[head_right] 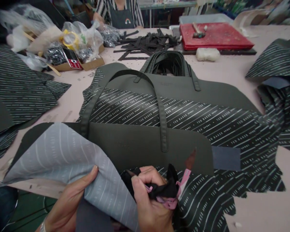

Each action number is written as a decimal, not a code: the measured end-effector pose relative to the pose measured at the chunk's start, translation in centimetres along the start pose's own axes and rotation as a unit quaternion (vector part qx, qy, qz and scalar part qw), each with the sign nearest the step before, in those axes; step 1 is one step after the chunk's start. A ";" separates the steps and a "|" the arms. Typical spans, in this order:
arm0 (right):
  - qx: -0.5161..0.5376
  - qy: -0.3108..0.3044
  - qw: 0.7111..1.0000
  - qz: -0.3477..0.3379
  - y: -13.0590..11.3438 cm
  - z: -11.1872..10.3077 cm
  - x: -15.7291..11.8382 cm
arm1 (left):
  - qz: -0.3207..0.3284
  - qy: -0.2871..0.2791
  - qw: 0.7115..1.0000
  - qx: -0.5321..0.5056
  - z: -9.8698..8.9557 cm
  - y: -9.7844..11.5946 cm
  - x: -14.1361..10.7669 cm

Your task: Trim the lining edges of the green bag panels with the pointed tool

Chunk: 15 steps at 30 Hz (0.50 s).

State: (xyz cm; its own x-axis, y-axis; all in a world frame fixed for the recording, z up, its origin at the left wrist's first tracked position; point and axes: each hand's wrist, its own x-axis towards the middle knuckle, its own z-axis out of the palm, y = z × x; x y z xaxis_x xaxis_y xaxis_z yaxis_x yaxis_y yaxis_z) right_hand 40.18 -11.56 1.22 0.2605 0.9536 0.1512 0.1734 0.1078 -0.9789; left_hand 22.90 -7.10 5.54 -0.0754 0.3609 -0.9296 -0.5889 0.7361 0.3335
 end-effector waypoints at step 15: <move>-0.060 -0.026 0.998 -0.023 0.5 -0.1 0.4 | -0.008 -0.037 0.999 0.017 -0.5 -0.1 -0.4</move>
State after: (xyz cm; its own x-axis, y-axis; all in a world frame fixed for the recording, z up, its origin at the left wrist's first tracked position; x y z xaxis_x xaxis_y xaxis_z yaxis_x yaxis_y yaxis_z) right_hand 40.46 -11.11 0.85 0.1998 0.9622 0.1849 0.2969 0.1204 -0.9473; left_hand 22.61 -7.61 5.75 -0.0055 0.3901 -0.9208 -0.5611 0.7610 0.3258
